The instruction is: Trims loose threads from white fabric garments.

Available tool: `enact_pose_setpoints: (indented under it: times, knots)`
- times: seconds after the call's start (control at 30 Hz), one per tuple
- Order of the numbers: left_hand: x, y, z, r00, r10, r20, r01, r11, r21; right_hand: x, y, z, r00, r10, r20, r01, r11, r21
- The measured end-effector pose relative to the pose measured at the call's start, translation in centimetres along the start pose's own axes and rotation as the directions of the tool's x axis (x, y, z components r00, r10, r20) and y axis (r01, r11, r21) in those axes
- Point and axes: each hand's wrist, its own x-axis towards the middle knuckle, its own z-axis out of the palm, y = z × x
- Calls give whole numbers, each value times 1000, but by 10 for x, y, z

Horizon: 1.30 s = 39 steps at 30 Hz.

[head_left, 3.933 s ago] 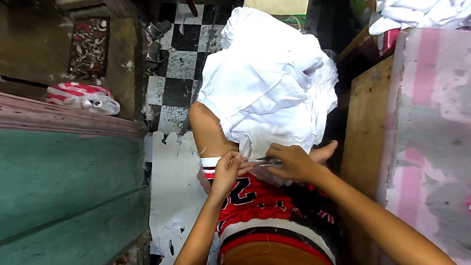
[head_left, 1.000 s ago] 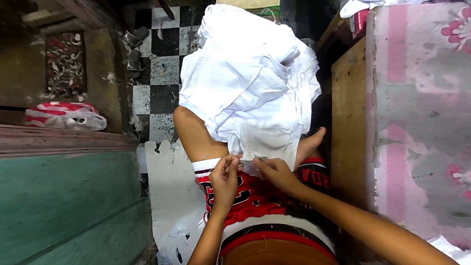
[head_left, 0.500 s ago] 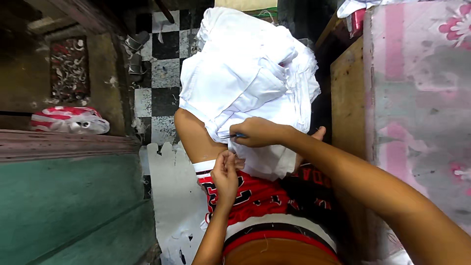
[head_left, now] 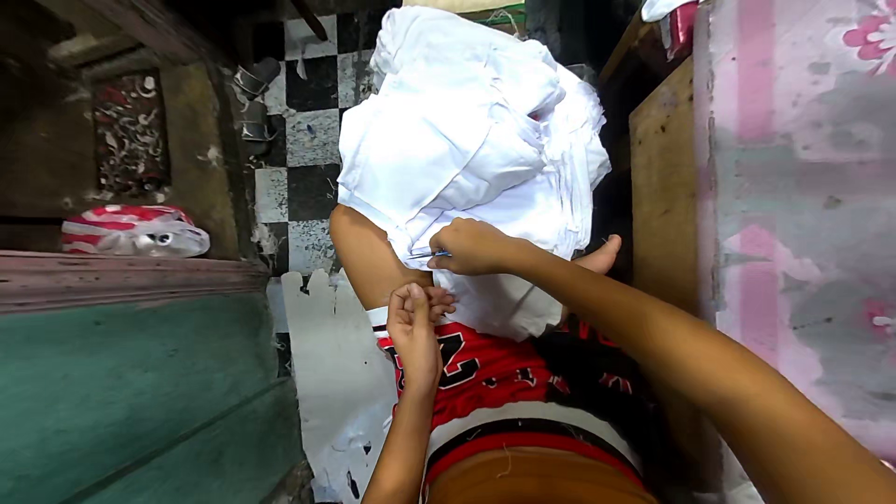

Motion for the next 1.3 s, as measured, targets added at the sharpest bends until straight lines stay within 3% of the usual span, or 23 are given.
enact_pose_setpoints:
  times: [0.13,0.27,0.33,0.43,0.5,0.63,0.73,0.87,0.93,1.03,1.2,1.3]
  knots:
    - [7,-6,-11,988,134,80,-152,941,303,-1,0,1,1000,6,-8,-6,1000,-2]
    - [10,-17,-17,894,396,210,-434,643,632,0,0,2,1000,11,-23,-11,1000,6]
    - [10,-18,-15,850,471,236,-486,525,699,0,0,2,1000,12,-24,-12,1000,3]
    - [11,-17,-13,819,506,270,-520,456,723,0,-2,2,1000,24,-15,-24,1000,-2]
    - [10,-17,-13,816,498,294,-533,451,716,0,-5,2,999,33,4,-32,999,-13]
    - [1,-12,-16,827,437,352,-556,553,620,0,-11,5,998,55,12,-54,996,-72]
    - [-2,-16,-19,833,446,327,-545,565,619,1,-10,6,998,64,11,-64,996,-69]
    - [3,-10,-25,830,484,278,-507,445,738,-3,-3,9,997,51,-57,-52,998,-19]
    - [5,-5,-28,849,420,320,-484,378,789,-5,-1,8,997,52,-63,-53,999,-6]
    - [5,-5,-32,840,378,388,-522,368,770,-5,-2,6,997,55,-46,-56,998,-23]
    - [0,-7,-33,794,399,458,-606,472,640,-4,-3,12,998,34,-56,-35,999,-18]
    - [1,-11,-34,826,346,446,-552,657,514,-17,1,27,940,-23,-341,33,999,24]
